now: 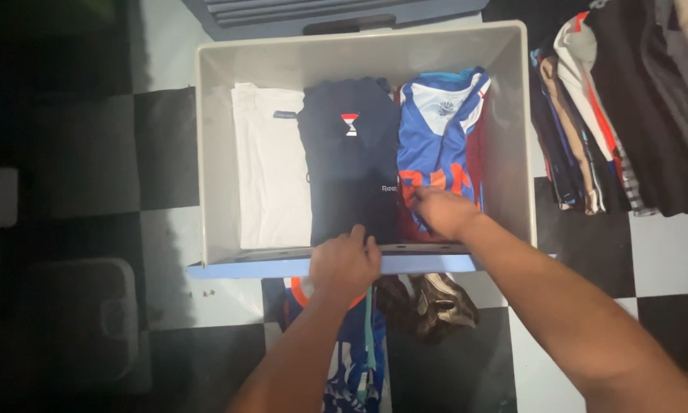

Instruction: The person folds various t-shirts and places them into an open drawer. They handle each shirt individually, folding it neatly before arranging it inside the drawer alongside other folded clothes.

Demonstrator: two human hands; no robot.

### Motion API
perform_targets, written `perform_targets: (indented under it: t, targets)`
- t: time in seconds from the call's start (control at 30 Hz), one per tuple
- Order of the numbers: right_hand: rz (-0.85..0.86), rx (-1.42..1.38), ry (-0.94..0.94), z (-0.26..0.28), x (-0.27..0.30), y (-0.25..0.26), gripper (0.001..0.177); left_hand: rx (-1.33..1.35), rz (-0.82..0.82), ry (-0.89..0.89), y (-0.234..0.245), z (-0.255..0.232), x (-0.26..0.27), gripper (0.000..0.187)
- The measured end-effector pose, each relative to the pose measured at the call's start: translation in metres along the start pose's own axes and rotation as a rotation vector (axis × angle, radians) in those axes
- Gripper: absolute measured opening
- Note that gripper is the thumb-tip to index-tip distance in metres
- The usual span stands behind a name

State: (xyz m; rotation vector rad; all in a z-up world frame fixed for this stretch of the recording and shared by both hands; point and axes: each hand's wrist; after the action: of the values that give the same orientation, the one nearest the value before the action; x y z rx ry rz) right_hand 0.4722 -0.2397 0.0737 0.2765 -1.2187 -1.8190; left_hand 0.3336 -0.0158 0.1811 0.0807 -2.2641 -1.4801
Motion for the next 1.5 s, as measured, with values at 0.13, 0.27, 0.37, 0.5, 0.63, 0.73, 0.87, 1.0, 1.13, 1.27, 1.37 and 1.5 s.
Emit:
perform_targets:
  t: [0.13, 0.27, 0.37, 0.5, 0.63, 0.73, 0.87, 1.0, 1.13, 1.27, 1.37, 1.5]
  targets:
    - [0.188, 0.215, 0.031, 0.024, 0.003, 0.025, 0.027, 0.008, -0.018, 0.004, -0.001, 0.001, 0.001, 0.029]
    - [0.006, -0.109, 0.045, 0.045, 0.009, 0.043, 0.028, -0.014, 0.007, 0.026, -0.001, 0.000, 0.002, 0.030]
    - [-0.056, -0.334, 0.065, 0.049, 0.011, 0.031, 0.025, -0.007, 0.007, 0.025, -0.002, -0.001, 0.002, 0.031]
    - [-0.055, -0.270, -0.296, 0.033, 0.016, 0.040, 0.033, -0.049, 0.062, 0.051, 0.000, -0.001, -0.002, 0.032]
    - [0.192, 0.057, -0.400, 0.016, 0.033, 0.038, 0.058, -0.048, 0.076, 0.055, -0.001, -0.002, 0.000, 0.032]
    - [0.084, 0.038, -0.248, 0.011, 0.033, 0.021, 0.065, -0.046, 0.074, 0.055, -0.001, -0.002, -0.001, 0.031]
    - [0.157, 0.016, -0.246, -0.007, 0.028, 0.007, 0.036, -0.026, 0.035, 0.039, -0.003, -0.001, 0.000, 0.031]
    - [0.229, 0.091, -0.331, -0.018, 0.032, 0.009, 0.023, -0.033, 0.042, 0.035, -0.003, 0.000, 0.000, 0.032]
    - [0.269, 0.089, -0.493, -0.005, 0.033, 0.022, 0.020, -0.036, 0.051, 0.031, -0.003, 0.000, -0.001, 0.032]
    - [0.419, 0.132, -0.443, 0.032, 0.019, 0.055, 0.035, -0.062, 0.055, 0.036, -0.002, 0.000, -0.002, 0.032]
    - [0.242, 0.046, -0.494, 0.043, 0.005, 0.068, 0.053, -0.068, 0.070, 0.041, -0.004, -0.001, 0.000, 0.031]
    - [-0.048, 0.174, -0.216, 0.032, -0.017, 0.050, 0.099, -0.051, 0.068, 0.052, -0.001, -0.002, -0.003, 0.030]
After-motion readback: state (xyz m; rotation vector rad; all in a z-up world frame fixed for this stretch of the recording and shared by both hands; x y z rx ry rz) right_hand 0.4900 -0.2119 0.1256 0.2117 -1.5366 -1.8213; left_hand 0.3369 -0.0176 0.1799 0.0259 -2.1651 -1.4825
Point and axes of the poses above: each hand's wrist, its own x-axis away from the middle knuckle, its own y-axis out of the back of the hand, z = x × y, and after that the axes turned 12 degrees about y, right-handed
